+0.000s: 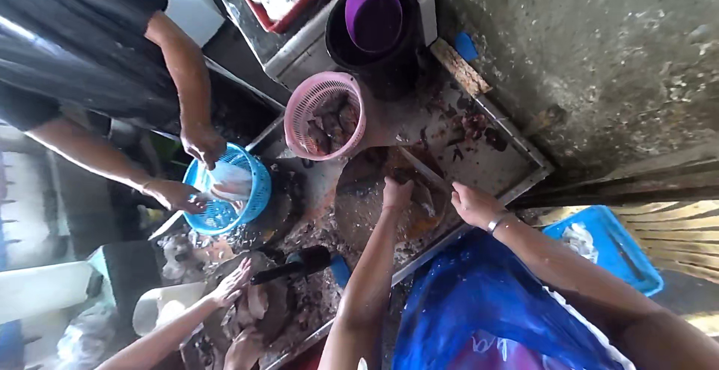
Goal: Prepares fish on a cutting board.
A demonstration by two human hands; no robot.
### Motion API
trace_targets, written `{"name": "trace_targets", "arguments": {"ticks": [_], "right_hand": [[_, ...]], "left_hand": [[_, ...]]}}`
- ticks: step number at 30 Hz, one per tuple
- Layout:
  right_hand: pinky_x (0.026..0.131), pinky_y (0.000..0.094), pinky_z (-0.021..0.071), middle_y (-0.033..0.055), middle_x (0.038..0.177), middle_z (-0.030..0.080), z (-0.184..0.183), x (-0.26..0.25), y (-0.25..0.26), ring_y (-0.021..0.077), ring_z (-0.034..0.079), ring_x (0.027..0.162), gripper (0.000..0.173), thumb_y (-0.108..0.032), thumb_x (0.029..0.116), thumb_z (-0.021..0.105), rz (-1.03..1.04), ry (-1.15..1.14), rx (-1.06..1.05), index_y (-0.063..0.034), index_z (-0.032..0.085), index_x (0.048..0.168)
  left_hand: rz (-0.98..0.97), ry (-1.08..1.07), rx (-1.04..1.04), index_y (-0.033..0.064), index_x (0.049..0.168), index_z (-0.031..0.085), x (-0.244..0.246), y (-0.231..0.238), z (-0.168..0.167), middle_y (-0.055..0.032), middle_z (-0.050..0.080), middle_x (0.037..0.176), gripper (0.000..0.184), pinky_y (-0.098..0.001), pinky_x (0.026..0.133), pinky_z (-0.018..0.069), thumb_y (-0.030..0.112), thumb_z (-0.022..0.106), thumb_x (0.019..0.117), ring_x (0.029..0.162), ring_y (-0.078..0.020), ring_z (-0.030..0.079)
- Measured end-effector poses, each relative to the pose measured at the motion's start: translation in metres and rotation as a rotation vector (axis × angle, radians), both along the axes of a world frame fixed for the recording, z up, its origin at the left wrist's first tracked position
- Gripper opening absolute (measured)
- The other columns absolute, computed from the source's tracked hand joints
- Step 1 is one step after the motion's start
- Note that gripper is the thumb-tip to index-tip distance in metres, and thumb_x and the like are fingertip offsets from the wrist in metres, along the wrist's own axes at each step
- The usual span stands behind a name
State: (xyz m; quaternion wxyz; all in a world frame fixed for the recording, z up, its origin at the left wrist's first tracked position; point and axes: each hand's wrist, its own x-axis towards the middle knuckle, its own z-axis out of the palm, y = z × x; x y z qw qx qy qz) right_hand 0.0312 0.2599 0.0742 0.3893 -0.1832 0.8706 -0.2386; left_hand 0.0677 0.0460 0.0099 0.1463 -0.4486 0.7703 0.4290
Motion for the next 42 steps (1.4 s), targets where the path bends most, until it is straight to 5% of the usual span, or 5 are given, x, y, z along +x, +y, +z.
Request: {"name": "trace_targets", "arguments": {"ticks": [5,10,21,29,42], "right_hand": [[0.060,0.0500,0.0570,0.0123,0.071,0.063,0.008,0.015,-0.004,0.0298,0.067,0.065,0.032,-0.026,0.1090,0.044,-0.131,0.380,-0.321,-0.0030,0.059,0.125],[0.106,0.0591,0.0485,0.0233,0.133,0.065,-0.050,0.024,0.004,0.0391,0.063,0.125,0.049,-0.029,0.1102,0.040,-0.002,-0.064,-0.016,-0.0088,0.044,0.155],[0.090,0.0674,0.0515,0.0273,0.146,0.053,-0.056,0.033,0.086,0.0512,0.061,0.119,0.068,-0.014,0.1048,0.045,0.385,0.328,0.199,-0.0443,0.025,0.163],[0.065,0.0511,0.0590,0.0171,0.079,0.065,-0.026,-0.019,0.040,0.0300,0.067,0.064,0.051,-0.050,0.1082,0.047,-0.249,0.023,-0.156,-0.0027,0.060,0.121],[0.078,0.0631,0.0567,0.0230,0.104,0.071,0.053,-0.018,-0.036,0.0461,0.071,0.099,0.032,-0.030,0.1113,0.042,0.636,0.356,0.462,-0.0077,0.058,0.129]], "left_hand": [[0.019,0.011,0.070,0.0031,0.151,0.032,-0.002,0.003,-0.009,-0.0262,0.065,0.118,0.070,-0.0510,0.075,0.0612,0.033,0.067,0.0983,0.088,-0.0344,0.072],[-0.050,0.082,-0.006,0.0062,0.148,0.040,0.019,-0.004,-0.010,-0.0240,0.068,0.116,0.067,-0.0575,0.082,0.0584,0.036,0.069,0.0950,0.097,-0.0370,0.071],[-0.402,-0.403,-0.455,-0.0021,0.149,0.044,0.016,-0.051,0.053,-0.0307,0.054,0.143,0.078,-0.0698,0.097,0.0484,0.054,0.061,0.0973,0.128,-0.0507,0.055],[-0.534,-0.069,-0.625,0.0051,0.146,0.046,0.062,0.013,-0.007,-0.0249,0.059,0.136,0.048,-0.0626,0.087,0.0553,0.033,0.052,0.1077,0.119,-0.0480,0.062],[-0.632,0.003,-0.599,0.0023,0.138,0.056,0.079,0.009,-0.012,-0.0204,0.065,0.130,0.039,-0.0567,0.097,0.0533,0.027,0.050,0.1085,0.129,-0.0439,0.057]]}}
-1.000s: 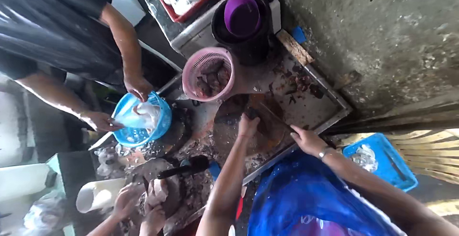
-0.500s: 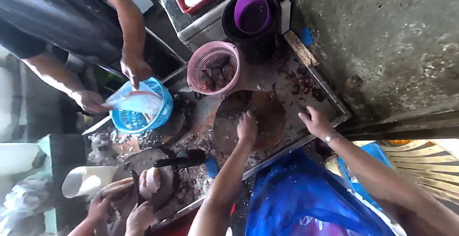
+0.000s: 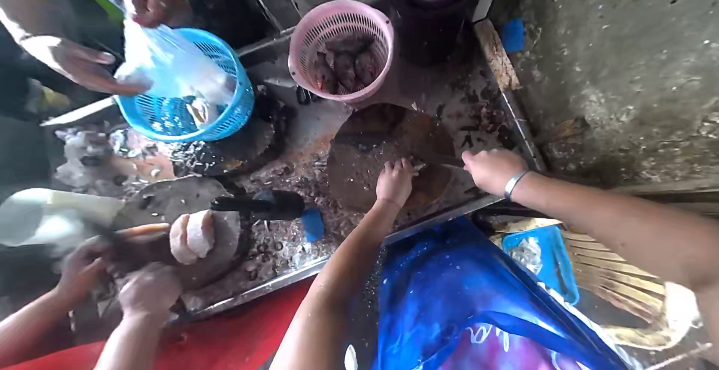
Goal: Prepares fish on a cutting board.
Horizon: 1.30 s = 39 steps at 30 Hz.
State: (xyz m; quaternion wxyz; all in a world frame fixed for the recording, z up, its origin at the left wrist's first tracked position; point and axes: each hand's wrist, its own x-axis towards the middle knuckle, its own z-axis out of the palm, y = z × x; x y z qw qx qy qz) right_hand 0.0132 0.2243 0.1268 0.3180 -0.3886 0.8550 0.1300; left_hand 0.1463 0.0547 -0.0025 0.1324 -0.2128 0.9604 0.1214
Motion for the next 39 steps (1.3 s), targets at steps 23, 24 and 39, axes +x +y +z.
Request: {"name": "trace_targets", "arguments": {"ticks": [23,24,39], "right_hand": [[0.084,0.0677,0.0536,0.0270,0.101,0.070,-0.025,-0.035,0.028,0.0479,0.069,0.100,0.043,-0.041,0.1094,0.048,-0.212,-0.028,-0.104,-0.0020,0.064,0.118],[0.082,0.0667,0.0545,0.0248,0.099,0.071,-0.016,-0.041,0.031,0.0467,0.070,0.098,0.042,-0.042,0.1094,0.047,-0.117,0.007,-0.023,-0.0053,0.064,0.117],[0.070,0.0584,0.0547,0.0179,0.092,0.070,0.063,-0.011,-0.063,0.0416,0.071,0.091,0.022,-0.024,0.1074,0.052,0.307,0.309,0.318,-0.0085,0.066,0.112]], "left_hand": [[-0.091,-0.098,0.050,0.0082,0.137,0.053,-0.041,-0.040,0.032,-0.0195,0.066,0.124,0.034,-0.0621,0.080,0.0553,0.024,0.048,0.1080,0.106,-0.0438,0.068],[-0.106,-0.104,0.045,0.0083,0.139,0.052,-0.043,-0.039,0.033,-0.0194,0.066,0.125,0.035,-0.0620,0.079,0.0552,0.019,0.048,0.1064,0.105,-0.0438,0.068],[-0.428,-0.188,0.068,0.0089,0.143,0.052,-0.073,-0.063,0.043,-0.0203,0.067,0.123,0.047,-0.0645,0.084,0.0538,0.028,0.061,0.1019,0.105,-0.0442,0.068]]}}
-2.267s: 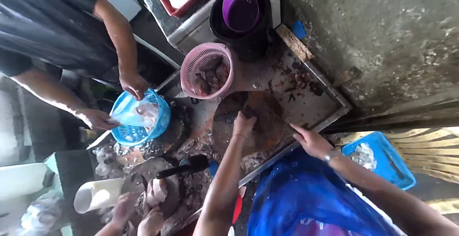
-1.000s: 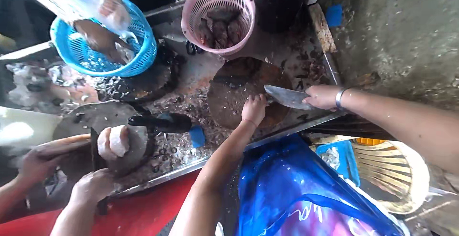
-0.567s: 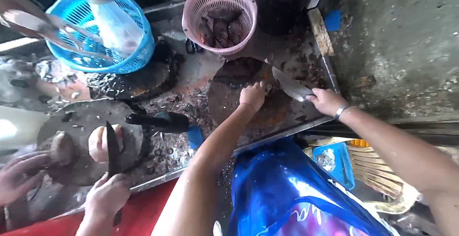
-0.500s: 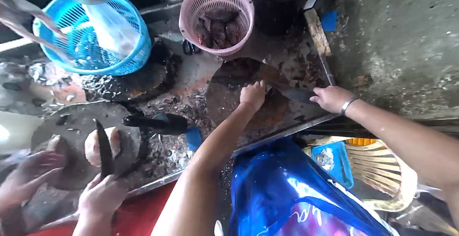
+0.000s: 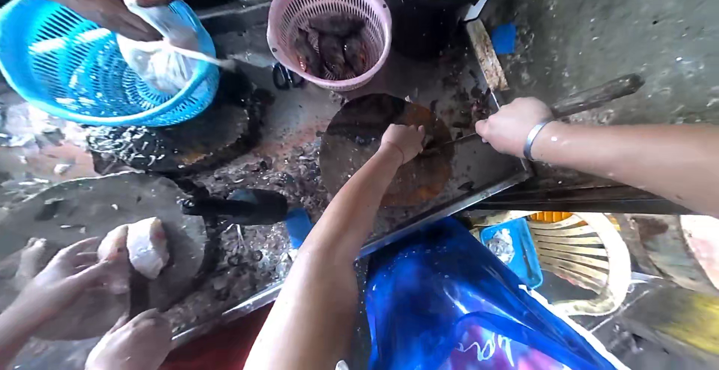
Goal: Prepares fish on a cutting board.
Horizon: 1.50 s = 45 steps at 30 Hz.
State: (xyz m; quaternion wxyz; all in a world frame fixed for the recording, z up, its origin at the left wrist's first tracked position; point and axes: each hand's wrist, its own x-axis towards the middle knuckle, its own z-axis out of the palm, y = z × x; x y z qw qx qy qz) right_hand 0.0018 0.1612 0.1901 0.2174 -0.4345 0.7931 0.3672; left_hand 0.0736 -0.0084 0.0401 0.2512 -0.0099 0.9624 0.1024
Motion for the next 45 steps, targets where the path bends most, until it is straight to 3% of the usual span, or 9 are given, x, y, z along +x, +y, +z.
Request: {"name": "trace_targets", "arguments": {"ticks": [9,16,21,26,29,31,36,39,45], "right_hand": [[0.082,0.0660,0.0543,0.0211,0.111,0.071,-0.006,-0.002,-0.006,0.0445,0.068,0.107,0.037,-0.037,0.1096,0.047,-0.329,-0.082,0.074,-0.0087,0.067,0.120],[0.070,0.0615,0.0541,0.0228,0.102,0.069,-0.008,0.019,-0.068,0.0438,0.068,0.097,0.013,-0.001,0.0965,0.059,-0.169,-0.016,0.131,0.0008,0.070,0.103],[0.085,0.0694,0.0532,0.0269,0.109,0.070,-0.045,-0.020,0.002,0.0471,0.068,0.104,0.041,-0.036,0.1085,0.050,-0.438,-0.177,-0.042,-0.0004,0.068,0.117],[0.040,0.0352,0.0484,0.0108,0.067,0.051,-0.105,-0.022,0.075,0.0189,0.050,0.043,0.059,-0.064,0.1056,0.038,-1.168,-0.370,-0.227,-0.0103,0.054,0.124],[0.081,0.0638,0.0559,0.0279,0.104,0.069,-0.113,-0.001,0.071,0.0441,0.070,0.096,0.047,-0.042,0.1085,0.049,-0.802,-0.193,-0.284,0.0009,0.062,0.123],[0.088,0.0672,0.0536,0.0300,0.110,0.068,-0.123,-0.001,0.081,0.0482,0.068,0.105,0.049,-0.043,0.1081,0.050,-0.730,-0.186,-0.320,0.0026,0.062,0.121],[0.056,0.0456,0.0537,0.0193,0.083,0.059,-0.146,-0.009,0.110,0.0289,0.058,0.058,0.051,-0.049,0.1099,0.042,-1.124,-0.336,-0.541,-0.0048,0.055,0.131],[0.049,0.0409,0.0522,0.0163,0.076,0.056,-0.144,-0.003,0.112,0.0236,0.054,0.049,0.051,-0.052,0.1093,0.041,-1.261,-0.382,-0.630,-0.0093,0.053,0.134],[0.064,0.0549,0.0556,0.0251,0.089,0.065,-0.143,-0.006,0.100,0.0378,0.065,0.067,0.049,-0.048,0.1092,0.045,-1.100,-0.378,-0.672,-0.0036,0.058,0.126]], "left_hand": [[-0.072,0.068,0.131,0.0099,0.137,0.052,-0.022,-0.031,-0.045,-0.0209,0.069,0.115,0.071,-0.0654,0.085,0.0540,0.063,0.066,0.0914,0.105,-0.0436,0.068],[-0.034,0.119,0.154,0.0074,0.137,0.053,-0.014,-0.029,-0.047,-0.0203,0.068,0.120,0.070,-0.0634,0.094,0.0509,0.061,0.066,0.0926,0.110,-0.0412,0.067],[0.102,0.164,0.167,0.0113,0.135,0.055,0.003,-0.014,-0.044,-0.0162,0.066,0.128,0.062,-0.0633,0.094,0.0499,0.056,0.067,0.0939,0.113,-0.0394,0.066],[0.145,0.170,0.147,0.0144,0.138,0.055,0.015,-0.002,-0.040,-0.0143,0.066,0.126,0.059,-0.0635,0.098,0.0473,0.054,0.065,0.0960,0.114,-0.0376,0.065],[0.063,0.155,0.075,0.0154,0.144,0.053,0.011,0.003,-0.035,-0.0135,0.065,0.132,0.063,-0.0648,0.103,0.0423,0.044,0.074,0.0919,0.121,-0.0376,0.061],[-0.040,0.180,0.007,0.0168,0.143,0.054,0.004,0.007,-0.033,-0.0126,0.063,0.136,0.061,-0.0664,0.103,0.0401,0.035,0.078,0.0897,0.127,-0.0385,0.057],[-0.057,0.269,0.015,0.0361,0.152,0.049,-0.001,0.027,-0.039,-0.0110,0.038,0.163,0.072,-0.0687,0.121,0.0177,-0.004,0.060,0.0934,0.152,-0.0411,0.029],[0.085,0.323,0.133,0.0432,0.147,0.054,0.001,0.036,-0.051,-0.0062,0.042,0.161,0.074,-0.0604,0.116,0.0338,-0.003,0.061,0.0900,0.148,-0.0382,0.036],[0.646,0.369,0.245,0.0177,0.150,0.050,-0.002,0.075,-0.053,-0.0242,0.043,0.153,0.057,-0.0651,0.104,0.0434,0.048,0.056,0.1025,0.138,-0.0478,0.044]]}}
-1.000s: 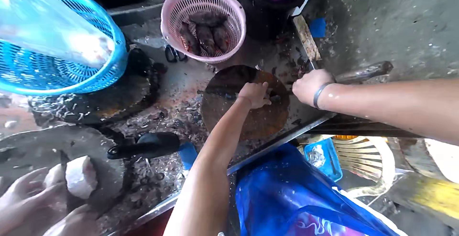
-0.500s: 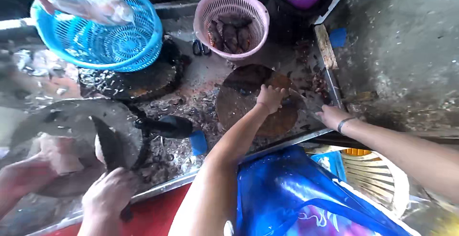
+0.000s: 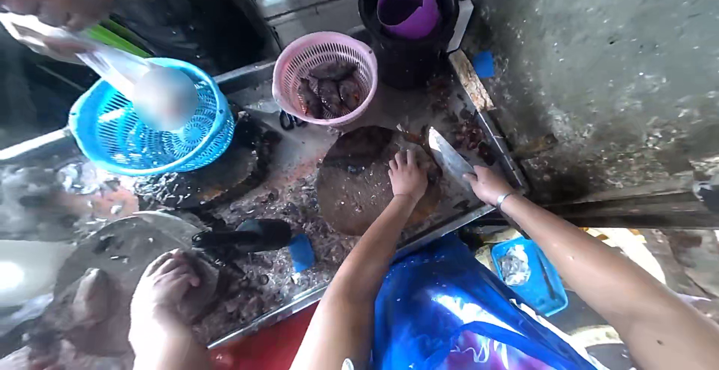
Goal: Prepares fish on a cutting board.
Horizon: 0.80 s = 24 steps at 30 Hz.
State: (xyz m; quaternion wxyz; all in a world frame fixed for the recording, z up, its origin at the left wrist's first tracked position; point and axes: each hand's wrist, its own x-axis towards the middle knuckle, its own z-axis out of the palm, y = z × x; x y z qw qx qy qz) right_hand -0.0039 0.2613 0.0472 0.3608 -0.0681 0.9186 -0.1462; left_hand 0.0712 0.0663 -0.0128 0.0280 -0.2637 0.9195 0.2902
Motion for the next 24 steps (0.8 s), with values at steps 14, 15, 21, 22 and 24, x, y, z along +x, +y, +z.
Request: {"name": "trace_targets", "arguments": {"ticks": [14,15,21,22,24], "right_hand": [[0.051,0.0412,0.0503,0.0171,0.079,0.058,0.029,-0.021,0.001,0.0248,0.055,0.054,0.044,-0.046,0.1098,0.044,0.196,-0.147,0.156,-0.0072,0.058,0.125],[0.052,0.0409,0.0504,0.0169,0.080,0.058,0.034,-0.023,0.003,0.0248,0.056,0.054,0.044,-0.046,0.1099,0.044,0.221,-0.164,0.185,-0.0064,0.057,0.124],[0.056,0.0473,0.0518,0.0206,0.081,0.059,0.022,-0.023,-0.012,0.0309,0.058,0.058,0.046,-0.045,0.1098,0.045,0.165,-0.159,0.111,-0.0047,0.057,0.128],[0.055,0.0476,0.0514,0.0210,0.080,0.058,0.010,-0.021,-0.014,0.0314,0.057,0.057,0.047,-0.047,0.1097,0.044,0.123,-0.151,0.075,-0.0060,0.055,0.130],[0.052,0.0461,0.0529,0.0197,0.080,0.059,0.006,-0.021,-0.016,0.0296,0.058,0.054,0.048,-0.050,0.1095,0.042,0.134,-0.163,0.082,-0.0083,0.053,0.131]], "left_hand": [[0.063,-0.206,-0.073,0.0084,0.155,0.038,-0.014,0.014,0.000,-0.0264,0.037,0.157,0.081,-0.0652,0.103,0.0409,0.067,0.047,0.0992,0.141,-0.0466,0.040],[0.060,-0.206,-0.079,0.0087,0.155,0.038,-0.015,0.014,-0.001,-0.0261,0.038,0.157,0.081,-0.0652,0.102,0.0412,0.067,0.047,0.0994,0.141,-0.0464,0.040],[0.037,-0.200,-0.037,0.0066,0.154,0.039,-0.015,0.007,-0.005,-0.0256,0.040,0.154,0.079,-0.0655,0.102,0.0422,0.064,0.048,0.1001,0.140,-0.0460,0.042],[0.039,-0.199,-0.033,0.0063,0.154,0.038,-0.015,0.007,-0.004,-0.0255,0.040,0.154,0.080,-0.0656,0.102,0.0422,0.064,0.048,0.0999,0.140,-0.0459,0.042],[0.044,-0.200,-0.039,0.0073,0.154,0.038,-0.015,0.008,-0.004,-0.0254,0.040,0.154,0.079,-0.0654,0.102,0.0422,0.064,0.048,0.0998,0.140,-0.0461,0.042]]}}
